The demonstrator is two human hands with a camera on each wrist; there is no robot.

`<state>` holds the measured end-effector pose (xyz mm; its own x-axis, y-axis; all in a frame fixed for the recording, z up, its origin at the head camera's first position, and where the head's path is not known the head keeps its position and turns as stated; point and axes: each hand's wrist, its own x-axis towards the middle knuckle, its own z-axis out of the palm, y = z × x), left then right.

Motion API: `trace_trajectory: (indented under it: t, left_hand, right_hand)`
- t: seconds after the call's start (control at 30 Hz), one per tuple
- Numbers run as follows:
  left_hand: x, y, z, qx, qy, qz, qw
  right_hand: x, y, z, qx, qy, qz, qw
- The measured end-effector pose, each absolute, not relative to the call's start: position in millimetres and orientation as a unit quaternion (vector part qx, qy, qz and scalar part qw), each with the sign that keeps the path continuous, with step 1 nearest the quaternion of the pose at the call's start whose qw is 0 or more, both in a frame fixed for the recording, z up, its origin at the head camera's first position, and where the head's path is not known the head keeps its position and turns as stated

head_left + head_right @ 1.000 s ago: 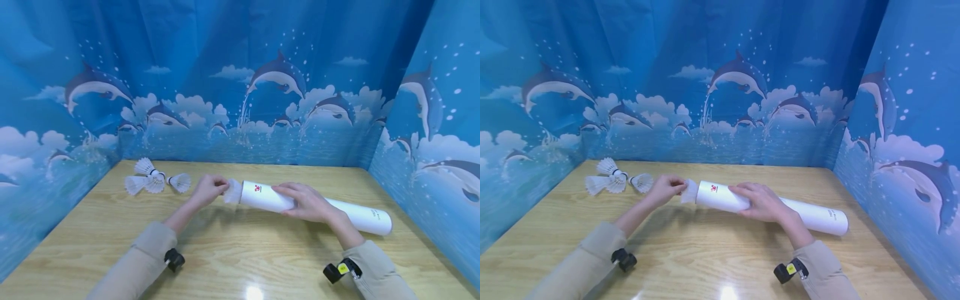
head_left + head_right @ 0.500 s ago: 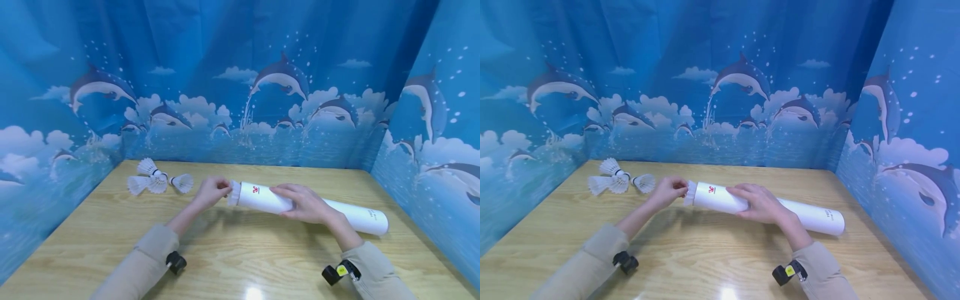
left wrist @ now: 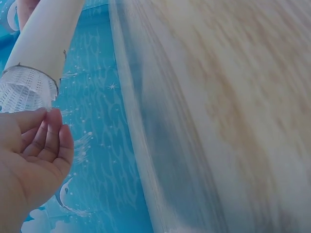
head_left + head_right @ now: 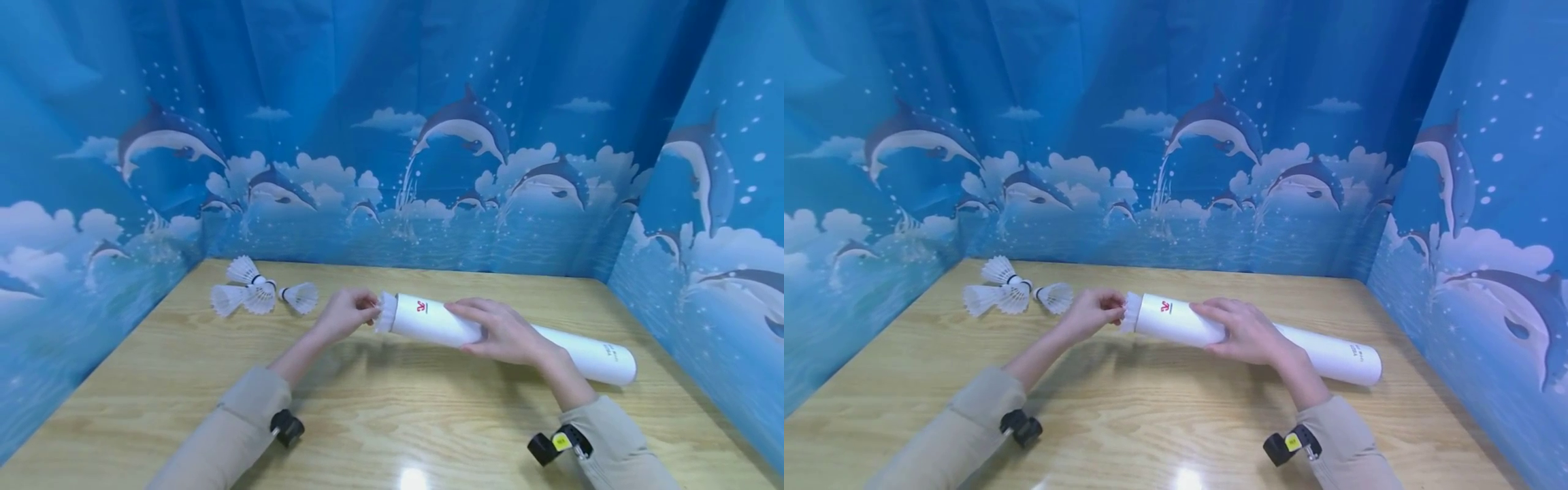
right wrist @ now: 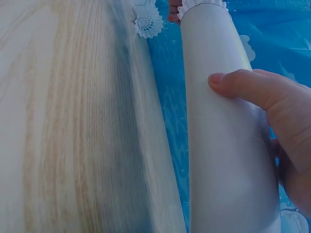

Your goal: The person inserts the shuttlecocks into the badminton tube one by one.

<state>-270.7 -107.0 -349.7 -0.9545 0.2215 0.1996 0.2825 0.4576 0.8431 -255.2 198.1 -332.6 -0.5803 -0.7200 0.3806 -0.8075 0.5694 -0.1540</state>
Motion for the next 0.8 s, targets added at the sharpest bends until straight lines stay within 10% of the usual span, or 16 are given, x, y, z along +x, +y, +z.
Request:
trace_trajectory:
  t: [0.8]
  left_hand:
    - [-270, -94, -347, -0.178, -0.887, -0.421, 0.069]
  right_hand:
    - [-255, 195, -330, 0.439, -0.872, 0.166, 0.14]
